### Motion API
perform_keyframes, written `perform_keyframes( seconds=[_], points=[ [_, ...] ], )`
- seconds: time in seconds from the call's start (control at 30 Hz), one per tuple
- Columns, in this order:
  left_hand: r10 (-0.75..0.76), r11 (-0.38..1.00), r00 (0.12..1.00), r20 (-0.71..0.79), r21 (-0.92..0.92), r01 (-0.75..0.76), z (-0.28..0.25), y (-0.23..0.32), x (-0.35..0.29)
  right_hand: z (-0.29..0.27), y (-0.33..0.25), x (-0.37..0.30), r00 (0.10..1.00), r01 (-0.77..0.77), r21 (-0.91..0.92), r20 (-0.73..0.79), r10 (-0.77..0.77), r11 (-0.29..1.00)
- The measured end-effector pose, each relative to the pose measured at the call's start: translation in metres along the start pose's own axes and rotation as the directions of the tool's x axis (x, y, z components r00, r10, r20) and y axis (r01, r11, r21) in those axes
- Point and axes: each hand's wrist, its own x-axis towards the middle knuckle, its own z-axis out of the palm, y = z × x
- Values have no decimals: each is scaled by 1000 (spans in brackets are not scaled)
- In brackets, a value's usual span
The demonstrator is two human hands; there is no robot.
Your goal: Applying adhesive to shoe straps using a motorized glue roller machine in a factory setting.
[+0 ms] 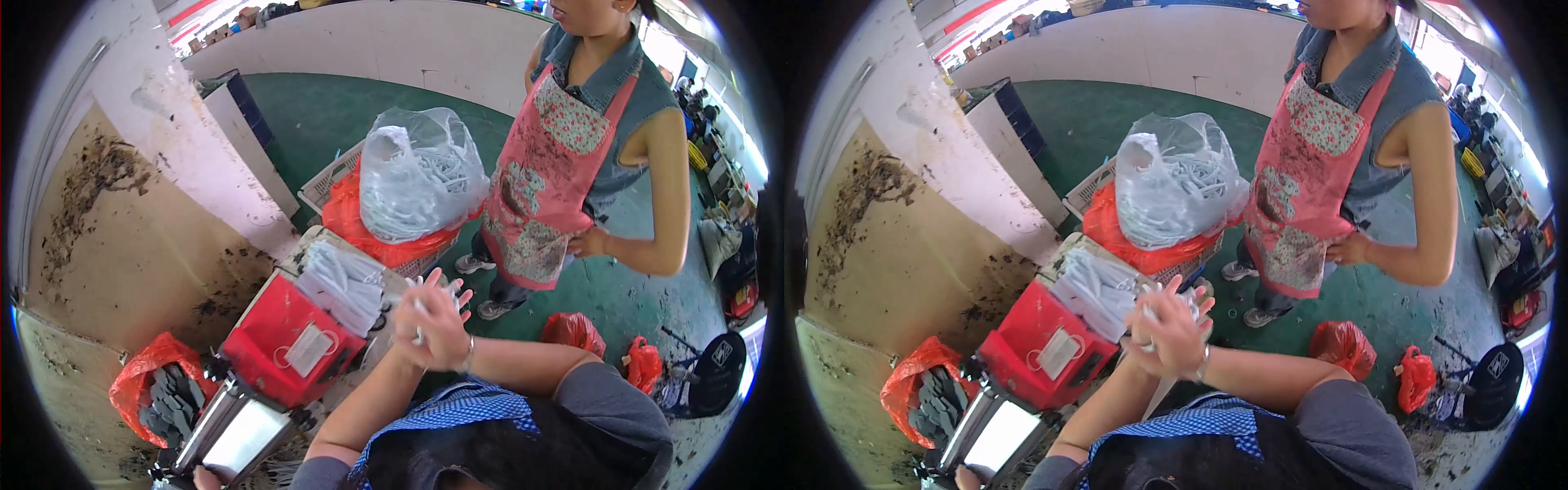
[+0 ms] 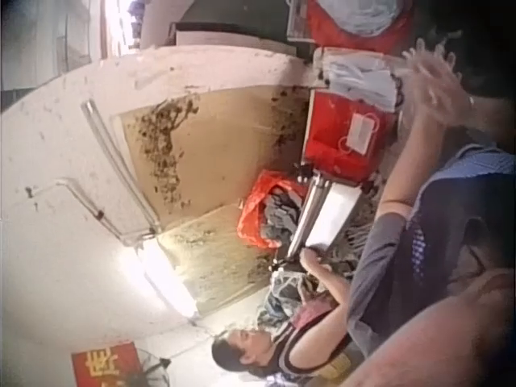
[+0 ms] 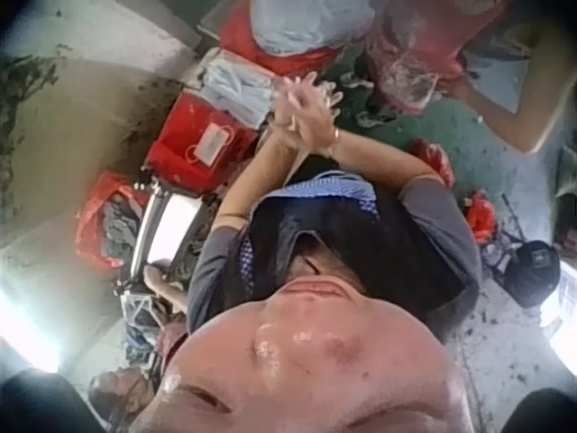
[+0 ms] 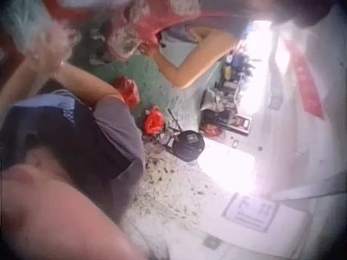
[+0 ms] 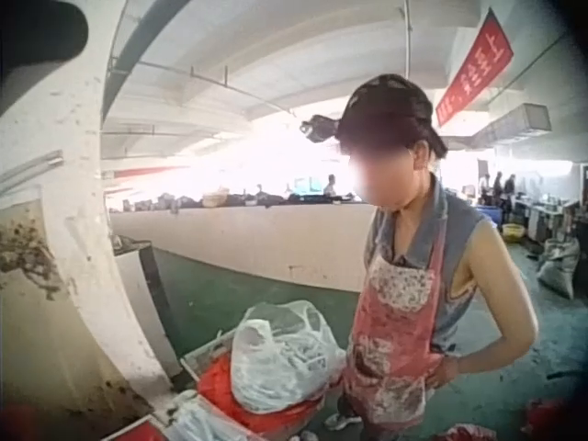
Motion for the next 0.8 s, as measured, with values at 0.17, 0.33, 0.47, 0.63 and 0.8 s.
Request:
perform_keyframes(
  seconds=[0.17, 0.33, 0.47, 0.63, 0.8],
  points=[
    [165, 971, 951, -261, 213, -110, 24, 17, 123, -67, 147, 72, 998, -34, 70, -51, 37, 997],
    [230, 971, 972, -57, -56, -233, 39, 50, 220, -69, 152, 123, 974, 58, 5, -218, -56, 998],
    [347, 890, 931, -112, 354, -289, 33, 33, 301, -101, 250, 201, 960, -210, 16, -185, 209, 978],
    [401, 916, 890, -219, 64, -397, 41, 113, 335, -69, 257, 197, 954, 114, 37, -282, -99, 993],
    [349, 907, 891, -290, 345, -243, 14, 81, 375, -67, 323, 249, 907, -322, 189, -220, 359, 928]
  ],
)
